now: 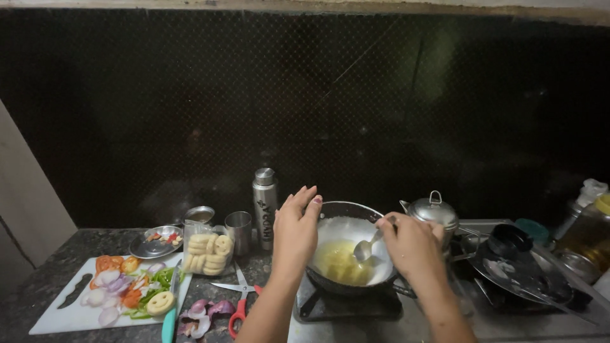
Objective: The person removes potato snacks from a bag, melts butter in a pan, and stirs it with a spoon. They then peel an onion by hand and arrange the snacks and vegetables on a cutting board.
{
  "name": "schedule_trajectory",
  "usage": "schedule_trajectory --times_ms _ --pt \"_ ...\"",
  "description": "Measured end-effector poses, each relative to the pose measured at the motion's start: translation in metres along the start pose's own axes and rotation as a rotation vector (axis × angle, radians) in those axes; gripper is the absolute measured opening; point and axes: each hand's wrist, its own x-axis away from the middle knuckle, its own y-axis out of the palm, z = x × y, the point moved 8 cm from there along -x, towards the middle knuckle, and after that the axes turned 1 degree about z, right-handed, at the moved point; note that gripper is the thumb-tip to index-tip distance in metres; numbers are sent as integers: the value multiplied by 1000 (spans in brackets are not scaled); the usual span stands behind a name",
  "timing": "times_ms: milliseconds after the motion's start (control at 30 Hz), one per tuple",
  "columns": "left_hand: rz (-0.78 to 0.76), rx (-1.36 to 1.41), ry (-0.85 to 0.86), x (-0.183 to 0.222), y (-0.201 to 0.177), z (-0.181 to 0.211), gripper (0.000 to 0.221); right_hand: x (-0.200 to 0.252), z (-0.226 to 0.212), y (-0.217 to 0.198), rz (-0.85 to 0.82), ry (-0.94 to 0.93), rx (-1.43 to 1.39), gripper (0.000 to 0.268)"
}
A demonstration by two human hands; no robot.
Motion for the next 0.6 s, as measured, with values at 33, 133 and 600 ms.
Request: schedule_trajectory --times_ms 33,133,600 --pt "-3 -2 -2 0 0 0 43 1 -2 5 -58 13 -22 37" --pt "1 3 0 1 0 -1 44 4 -9 10 -114 -5 -98 37" --pt "8 -5 -11 5 -6 7 42 0 -11 7 -10 -129 -70 38"
